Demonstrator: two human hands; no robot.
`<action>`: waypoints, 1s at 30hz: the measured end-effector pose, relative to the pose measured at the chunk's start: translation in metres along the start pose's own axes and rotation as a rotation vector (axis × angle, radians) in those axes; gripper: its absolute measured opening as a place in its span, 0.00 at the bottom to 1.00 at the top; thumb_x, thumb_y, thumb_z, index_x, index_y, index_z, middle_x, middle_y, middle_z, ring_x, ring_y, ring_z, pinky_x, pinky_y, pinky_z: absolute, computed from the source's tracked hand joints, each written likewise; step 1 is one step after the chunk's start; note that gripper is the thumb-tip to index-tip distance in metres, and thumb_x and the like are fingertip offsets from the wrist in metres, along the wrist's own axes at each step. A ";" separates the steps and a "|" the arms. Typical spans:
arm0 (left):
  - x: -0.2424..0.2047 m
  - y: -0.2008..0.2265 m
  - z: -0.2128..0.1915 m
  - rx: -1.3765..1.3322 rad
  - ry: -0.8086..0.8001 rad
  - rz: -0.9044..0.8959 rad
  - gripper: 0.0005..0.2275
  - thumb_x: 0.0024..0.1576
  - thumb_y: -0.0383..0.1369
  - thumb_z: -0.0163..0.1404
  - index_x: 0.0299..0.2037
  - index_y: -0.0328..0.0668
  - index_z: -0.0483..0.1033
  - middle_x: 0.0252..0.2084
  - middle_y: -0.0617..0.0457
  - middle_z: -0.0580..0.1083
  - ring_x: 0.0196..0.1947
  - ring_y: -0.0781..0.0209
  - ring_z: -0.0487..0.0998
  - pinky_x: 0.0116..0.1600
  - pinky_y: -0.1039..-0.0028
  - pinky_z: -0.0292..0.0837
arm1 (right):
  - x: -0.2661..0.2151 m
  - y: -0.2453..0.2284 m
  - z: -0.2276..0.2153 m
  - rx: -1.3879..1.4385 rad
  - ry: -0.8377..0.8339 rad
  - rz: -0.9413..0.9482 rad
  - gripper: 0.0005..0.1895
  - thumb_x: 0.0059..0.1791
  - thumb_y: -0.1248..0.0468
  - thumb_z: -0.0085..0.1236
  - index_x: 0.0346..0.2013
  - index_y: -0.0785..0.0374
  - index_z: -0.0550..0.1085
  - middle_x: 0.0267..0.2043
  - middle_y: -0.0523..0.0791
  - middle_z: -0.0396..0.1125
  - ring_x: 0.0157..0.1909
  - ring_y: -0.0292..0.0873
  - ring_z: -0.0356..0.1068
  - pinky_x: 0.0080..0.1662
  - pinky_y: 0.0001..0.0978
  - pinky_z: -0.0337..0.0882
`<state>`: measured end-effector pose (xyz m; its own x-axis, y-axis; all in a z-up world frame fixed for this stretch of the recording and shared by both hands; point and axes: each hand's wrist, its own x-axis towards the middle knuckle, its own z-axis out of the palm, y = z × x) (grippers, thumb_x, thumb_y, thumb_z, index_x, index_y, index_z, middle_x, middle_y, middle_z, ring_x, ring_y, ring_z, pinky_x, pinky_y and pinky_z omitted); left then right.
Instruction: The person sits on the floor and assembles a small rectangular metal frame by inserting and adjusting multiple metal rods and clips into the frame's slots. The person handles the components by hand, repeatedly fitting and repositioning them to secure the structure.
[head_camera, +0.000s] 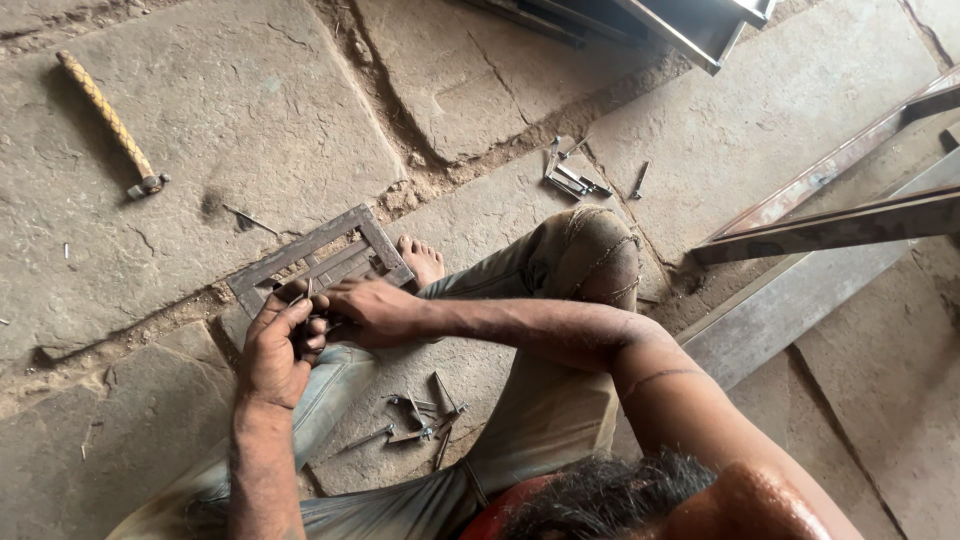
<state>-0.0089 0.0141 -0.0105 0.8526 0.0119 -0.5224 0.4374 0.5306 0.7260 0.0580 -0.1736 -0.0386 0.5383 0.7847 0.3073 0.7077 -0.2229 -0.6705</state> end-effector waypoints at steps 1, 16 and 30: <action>0.000 0.000 0.001 0.016 -0.017 0.002 0.10 0.61 0.25 0.46 0.50 0.47 0.75 0.40 0.50 0.78 0.30 0.69 0.74 0.31 0.82 0.67 | -0.001 0.000 -0.004 0.146 -0.175 0.150 0.18 0.52 0.55 0.58 0.48 0.64 0.71 0.41 0.47 0.72 0.42 0.48 0.75 0.46 0.49 0.75; -0.001 0.002 -0.004 0.014 -0.010 0.028 0.13 0.59 0.23 0.43 0.53 0.45 0.72 0.42 0.47 0.77 0.28 0.70 0.72 0.28 0.83 0.63 | 0.001 0.008 -0.004 0.258 -0.178 0.141 0.12 0.49 0.60 0.62 0.42 0.65 0.78 0.35 0.51 0.76 0.35 0.50 0.78 0.39 0.42 0.76; -0.003 0.001 0.001 0.039 0.016 0.037 0.14 0.58 0.22 0.43 0.52 0.45 0.73 0.39 0.47 0.78 0.24 0.73 0.68 0.24 0.85 0.60 | 0.010 -0.023 -0.035 0.214 -0.298 0.328 0.12 0.48 0.56 0.63 0.42 0.59 0.81 0.32 0.47 0.78 0.30 0.43 0.77 0.37 0.40 0.77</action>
<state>-0.0104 0.0138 -0.0074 0.8636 0.0447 -0.5021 0.4171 0.4961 0.7615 0.0633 -0.1811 0.0031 0.5405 0.8315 -0.1286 0.3965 -0.3865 -0.8327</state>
